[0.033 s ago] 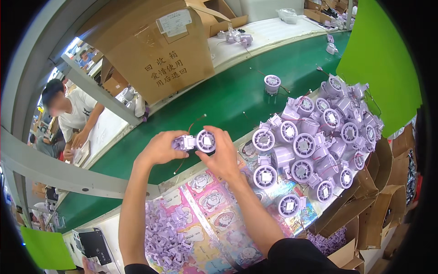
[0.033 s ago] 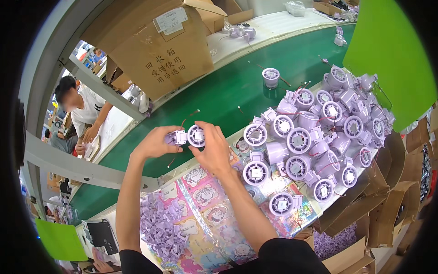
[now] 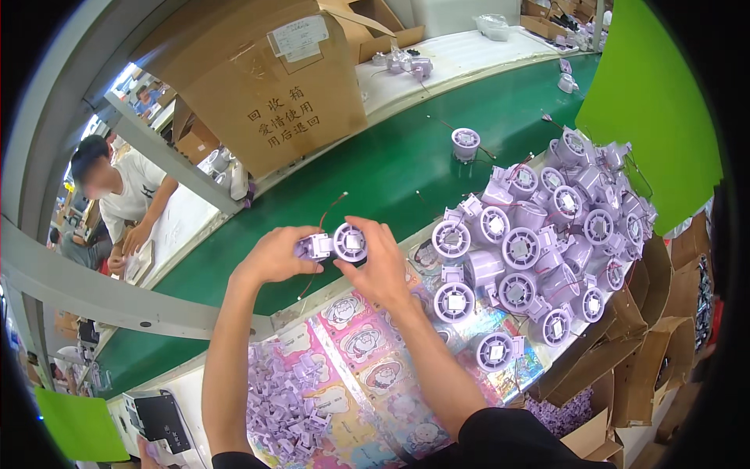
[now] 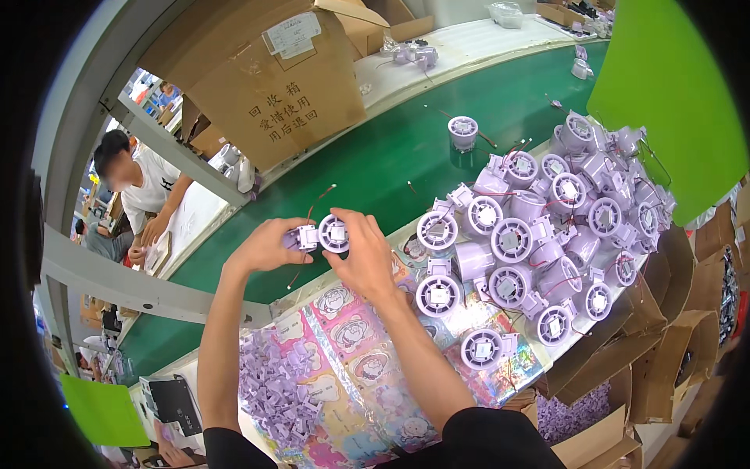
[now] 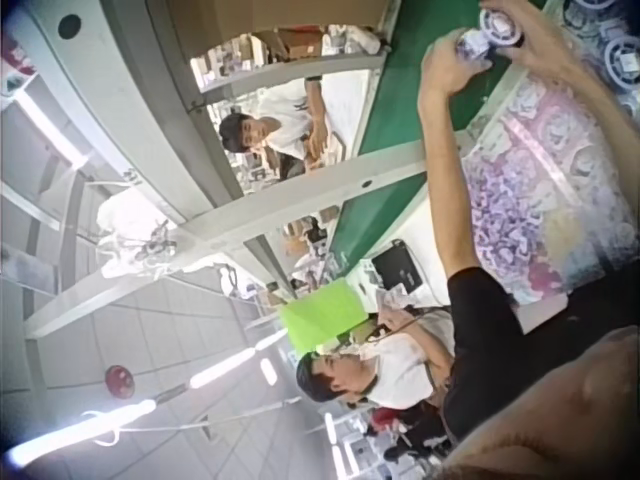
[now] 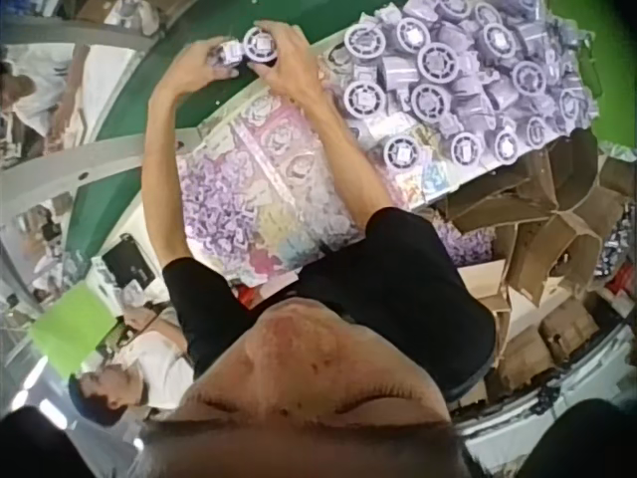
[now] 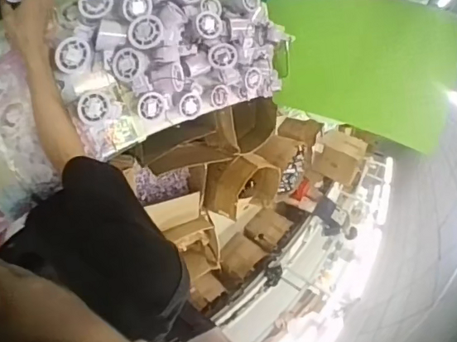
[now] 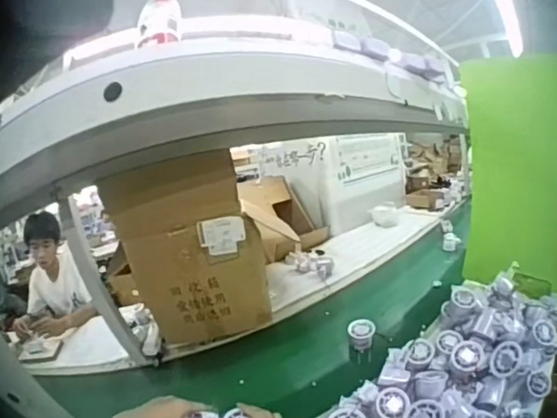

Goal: The person assembles small fan components by fitting plastic clips onto fan head units by hand and arranging the assembled parts on the work surface.

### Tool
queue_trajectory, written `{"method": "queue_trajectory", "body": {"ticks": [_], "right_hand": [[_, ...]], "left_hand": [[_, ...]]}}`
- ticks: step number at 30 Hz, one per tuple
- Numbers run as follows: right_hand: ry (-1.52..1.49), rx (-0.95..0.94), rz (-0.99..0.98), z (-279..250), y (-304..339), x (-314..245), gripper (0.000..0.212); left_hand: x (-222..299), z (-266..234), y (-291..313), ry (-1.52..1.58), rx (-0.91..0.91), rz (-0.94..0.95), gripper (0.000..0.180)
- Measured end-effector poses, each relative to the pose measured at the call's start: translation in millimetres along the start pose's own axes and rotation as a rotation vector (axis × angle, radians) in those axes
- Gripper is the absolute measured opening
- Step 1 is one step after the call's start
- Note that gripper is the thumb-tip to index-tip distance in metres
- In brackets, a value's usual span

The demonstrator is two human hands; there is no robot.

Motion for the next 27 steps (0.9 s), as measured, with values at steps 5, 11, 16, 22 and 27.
{"method": "queue_trajectory", "body": {"ticks": [5, 11, 16, 22, 27], "right_hand": [[0.069, -0.021, -0.103, 3.7, 0.8, -2.9, 0.06], [0.109, -0.027, -0.125, 3.9, 1.4, -2.9, 0.061], [0.088, -0.018, -0.138, 2.8, 1.1, -2.7, 0.06], [0.094, -0.032, -0.13, 3.7, 2.7, -1.6, 0.062], [0.1, -0.031, -0.148, 3.4, 2.4, -1.2, 0.062]], "left_hand": [[-3.6, 7.7, 0.2, -0.024, -0.046, -0.005, 0.066], [-5.4, 4.8, 2.1, 0.109, -0.112, 0.007, 0.057], [-5.9, 3.8, 0.1, 0.136, -0.14, -0.048, 0.054], [-6.3, 2.8, 0.6, 0.105, -0.153, -0.051, 0.048], [-5.7, 4.7, 2.3, 0.166, -0.157, 0.007, 0.051]]}}
Point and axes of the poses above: each hand's wrist, its own y-axis away from the middle knuckle, its own z-axis out of the palm, x = y × z, the point moved 3 cm from there along -y, towards the middle knuckle, and after that the axes turned 12 degrees about y, right-handed, at the moved point
